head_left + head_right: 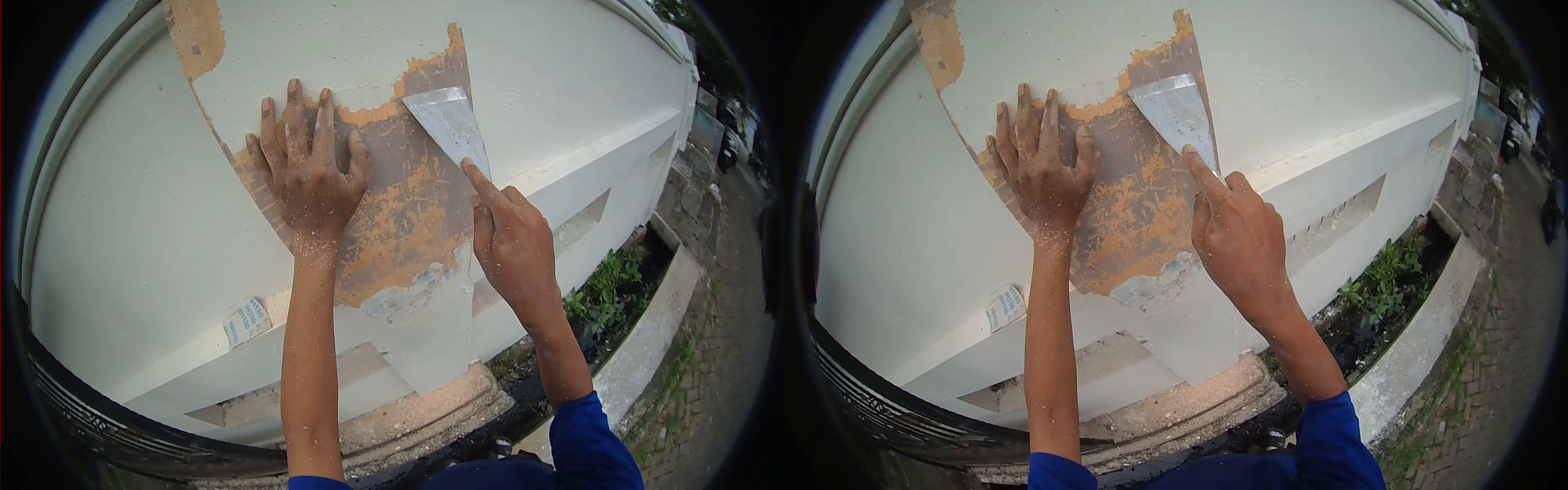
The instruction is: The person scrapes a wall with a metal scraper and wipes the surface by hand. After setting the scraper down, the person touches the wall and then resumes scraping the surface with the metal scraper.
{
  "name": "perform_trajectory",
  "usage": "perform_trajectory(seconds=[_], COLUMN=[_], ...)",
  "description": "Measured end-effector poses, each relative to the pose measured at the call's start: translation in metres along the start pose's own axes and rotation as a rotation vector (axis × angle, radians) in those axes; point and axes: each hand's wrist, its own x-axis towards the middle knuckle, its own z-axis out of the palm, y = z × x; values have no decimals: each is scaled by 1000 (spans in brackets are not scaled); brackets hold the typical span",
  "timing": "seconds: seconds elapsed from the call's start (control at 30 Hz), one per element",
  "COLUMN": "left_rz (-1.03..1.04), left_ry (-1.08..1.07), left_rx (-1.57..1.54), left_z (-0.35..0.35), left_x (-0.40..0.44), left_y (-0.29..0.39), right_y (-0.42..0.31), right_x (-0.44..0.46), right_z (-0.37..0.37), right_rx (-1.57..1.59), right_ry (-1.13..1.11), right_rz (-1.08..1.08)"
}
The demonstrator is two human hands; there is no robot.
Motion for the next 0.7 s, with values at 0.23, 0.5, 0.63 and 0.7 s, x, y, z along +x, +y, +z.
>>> perform_trajectory(seconds=[0.23, 0.5, 0.63, 0.7], left_rz=[-2, -10, -2, -2], left_ry=[-3, 4, 13, 14], left_rx=[2, -6, 12, -2], left_z=[2, 2, 2, 2], left_x=[1, 0, 1, 1], left_y=[-1, 0, -1, -1], right_y=[2, -6, 0, -4], right_x=[7, 15, 3, 15], right_z=[0, 2, 6, 5], right_rx=[-38, -33, -50, -46], right_ry=[61, 84, 29, 82], right_rz=[-94, -87, -51, -74])
